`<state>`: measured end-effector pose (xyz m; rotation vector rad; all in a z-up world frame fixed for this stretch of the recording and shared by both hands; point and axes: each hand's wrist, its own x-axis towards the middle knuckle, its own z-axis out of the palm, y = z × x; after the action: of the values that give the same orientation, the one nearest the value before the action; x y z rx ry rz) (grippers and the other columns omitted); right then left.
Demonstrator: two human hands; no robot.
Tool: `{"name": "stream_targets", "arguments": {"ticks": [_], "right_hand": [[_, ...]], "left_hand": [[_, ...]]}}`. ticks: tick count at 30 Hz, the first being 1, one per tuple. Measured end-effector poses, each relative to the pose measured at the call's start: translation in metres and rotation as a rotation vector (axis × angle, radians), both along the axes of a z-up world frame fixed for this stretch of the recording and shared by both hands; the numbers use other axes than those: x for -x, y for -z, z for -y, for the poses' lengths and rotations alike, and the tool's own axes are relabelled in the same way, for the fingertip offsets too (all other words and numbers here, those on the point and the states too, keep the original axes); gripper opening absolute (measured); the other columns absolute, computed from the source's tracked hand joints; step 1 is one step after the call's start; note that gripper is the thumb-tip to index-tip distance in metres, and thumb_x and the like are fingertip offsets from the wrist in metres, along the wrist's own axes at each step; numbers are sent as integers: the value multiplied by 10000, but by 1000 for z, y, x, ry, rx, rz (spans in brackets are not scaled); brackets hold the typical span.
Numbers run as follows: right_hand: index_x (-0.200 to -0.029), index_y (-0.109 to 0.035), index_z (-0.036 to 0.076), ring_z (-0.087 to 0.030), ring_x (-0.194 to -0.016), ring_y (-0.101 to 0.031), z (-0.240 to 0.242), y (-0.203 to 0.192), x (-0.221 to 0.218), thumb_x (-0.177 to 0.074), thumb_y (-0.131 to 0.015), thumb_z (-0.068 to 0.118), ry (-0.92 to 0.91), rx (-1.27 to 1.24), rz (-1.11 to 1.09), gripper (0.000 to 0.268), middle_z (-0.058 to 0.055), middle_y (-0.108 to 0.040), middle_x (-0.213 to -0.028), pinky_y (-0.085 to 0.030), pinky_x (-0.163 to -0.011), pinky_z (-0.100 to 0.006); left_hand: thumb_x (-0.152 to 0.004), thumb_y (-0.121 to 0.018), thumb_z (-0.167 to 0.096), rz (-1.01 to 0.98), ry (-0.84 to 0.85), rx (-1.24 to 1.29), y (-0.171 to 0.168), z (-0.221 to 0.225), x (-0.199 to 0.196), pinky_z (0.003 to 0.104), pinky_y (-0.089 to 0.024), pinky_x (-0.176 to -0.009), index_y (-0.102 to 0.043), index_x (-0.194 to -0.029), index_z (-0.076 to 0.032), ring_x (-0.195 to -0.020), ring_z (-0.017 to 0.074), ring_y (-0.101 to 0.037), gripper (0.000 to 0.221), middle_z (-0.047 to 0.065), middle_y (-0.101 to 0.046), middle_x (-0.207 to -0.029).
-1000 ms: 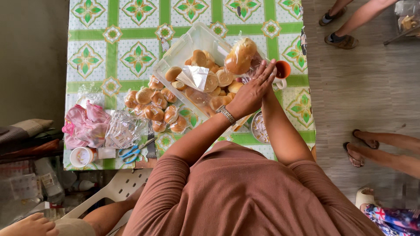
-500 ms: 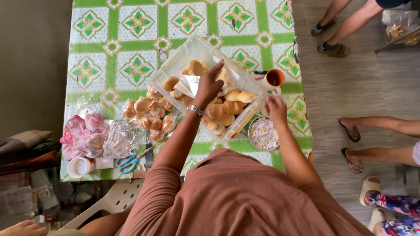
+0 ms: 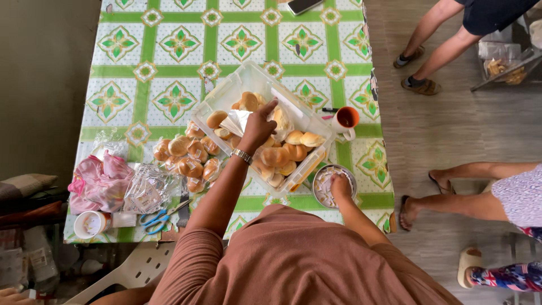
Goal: The person picks up individual bread rolls from a clear container and places them into small plastic bags. The person then twists and ties each bag closed by hand and places the finished items on the table.
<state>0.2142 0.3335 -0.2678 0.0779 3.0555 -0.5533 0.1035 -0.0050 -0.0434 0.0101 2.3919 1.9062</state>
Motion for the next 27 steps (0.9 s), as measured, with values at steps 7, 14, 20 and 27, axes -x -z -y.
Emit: {"name": "stream_targets", "arguments": {"ticks": [7,14,20,27], "right_hand": [[-1035,-808,237,-319,-833,-719,-17,-15,6,-845,-754,259,211,107,160,199,-99,-760,-904,-570,-729,-452],[-1045,-686,65,-91,-654,-592,-15,-107,69,-908,-698,14,345,1220,127,147,1,-709,-859,-459,-533,-234],[-1088,-719,38,-113,-842,-716,57,-229,127,-944,-746,58,-40,1437,38,148,-38,-749,-980,-602,-689,-257],[-1103,-765,25,-63,-811,-647,117,-279,138,-937,-771,67,-175,1313,53,172,-16,-752,-961,-525,-691,-214]], "left_hand": [[-781,-556,61,-6,1,23,-2,3,2,287,-637,-671,-534,-1442,-56,-843,154,-767,671,-3,-552,-1530],[-778,-562,83,-42,72,59,-10,10,21,302,-631,-702,-547,-1454,-76,-861,186,-753,694,88,-613,-1464],[-766,-534,90,-85,190,116,-30,3,39,303,-663,-711,-562,-1448,-93,-944,178,-746,706,106,-656,-1410],[-757,-496,84,7,209,89,-63,5,32,308,-676,-682,-571,-1428,-98,-875,207,-781,699,195,-642,-1374]]}}
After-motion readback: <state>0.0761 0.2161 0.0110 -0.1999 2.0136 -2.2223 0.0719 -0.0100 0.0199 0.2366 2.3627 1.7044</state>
